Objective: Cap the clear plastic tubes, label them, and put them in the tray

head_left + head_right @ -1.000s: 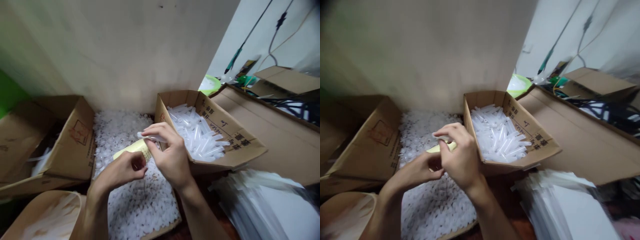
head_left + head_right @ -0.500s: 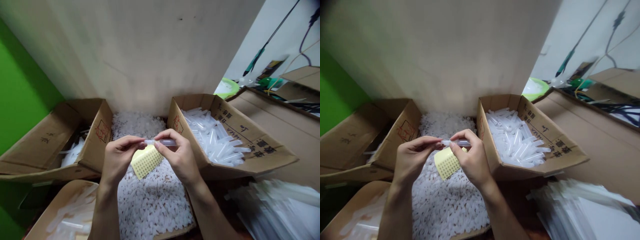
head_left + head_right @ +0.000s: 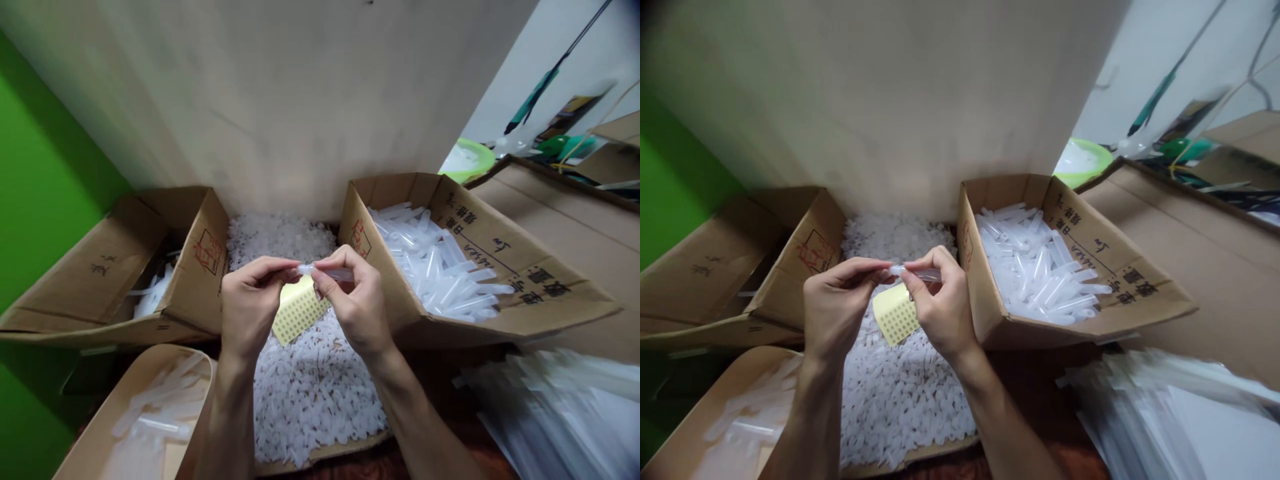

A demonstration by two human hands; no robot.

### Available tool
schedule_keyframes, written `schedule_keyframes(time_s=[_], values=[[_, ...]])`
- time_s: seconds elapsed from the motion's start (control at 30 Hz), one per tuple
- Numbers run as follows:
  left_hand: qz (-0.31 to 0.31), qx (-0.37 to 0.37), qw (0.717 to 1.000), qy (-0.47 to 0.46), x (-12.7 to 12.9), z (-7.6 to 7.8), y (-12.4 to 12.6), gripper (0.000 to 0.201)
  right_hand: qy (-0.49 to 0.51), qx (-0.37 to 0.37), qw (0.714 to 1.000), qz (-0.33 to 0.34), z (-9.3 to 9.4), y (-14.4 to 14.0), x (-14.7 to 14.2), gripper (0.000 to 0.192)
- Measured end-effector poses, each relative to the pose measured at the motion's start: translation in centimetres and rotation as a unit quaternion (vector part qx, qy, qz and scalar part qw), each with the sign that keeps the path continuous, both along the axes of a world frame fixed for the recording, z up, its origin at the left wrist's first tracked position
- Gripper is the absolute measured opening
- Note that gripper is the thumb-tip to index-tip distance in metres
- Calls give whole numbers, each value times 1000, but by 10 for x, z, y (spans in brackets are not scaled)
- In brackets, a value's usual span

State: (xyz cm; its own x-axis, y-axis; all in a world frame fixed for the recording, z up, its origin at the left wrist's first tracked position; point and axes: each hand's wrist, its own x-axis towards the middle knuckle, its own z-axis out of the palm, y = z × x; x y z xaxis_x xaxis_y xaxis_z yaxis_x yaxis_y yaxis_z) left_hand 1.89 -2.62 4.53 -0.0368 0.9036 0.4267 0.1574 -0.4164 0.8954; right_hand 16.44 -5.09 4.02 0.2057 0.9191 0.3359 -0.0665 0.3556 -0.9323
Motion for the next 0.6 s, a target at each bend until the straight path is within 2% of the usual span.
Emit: schedule_keyframes(time_s=[0.13, 0.2, 0.3, 0.4, 0.5, 0.6], values=[[-10, 5, 1000, -16, -1, -2, 2, 19, 19, 10, 1000, -2, -1, 1, 0, 12], [-14, 11, 1000, -8, -2, -9, 8, 12, 5, 13, 1000, 8, -2, 6, 1, 11], [35, -19, 991, 131, -2, -31, 23, 11, -15, 7, 1000, -12, -9, 16, 4, 10], [110, -84, 951, 276, -3, -60, 33, 11, 14, -27, 999, -36, -18, 23, 6, 10], [138, -121, 935, 302, -9, -81, 34, 9, 38, -50, 998, -32, -22, 23, 8, 12], [132, -135, 936, 299, -16, -90, 33, 10, 49, -48, 997, -27, -22, 20, 10, 14]])
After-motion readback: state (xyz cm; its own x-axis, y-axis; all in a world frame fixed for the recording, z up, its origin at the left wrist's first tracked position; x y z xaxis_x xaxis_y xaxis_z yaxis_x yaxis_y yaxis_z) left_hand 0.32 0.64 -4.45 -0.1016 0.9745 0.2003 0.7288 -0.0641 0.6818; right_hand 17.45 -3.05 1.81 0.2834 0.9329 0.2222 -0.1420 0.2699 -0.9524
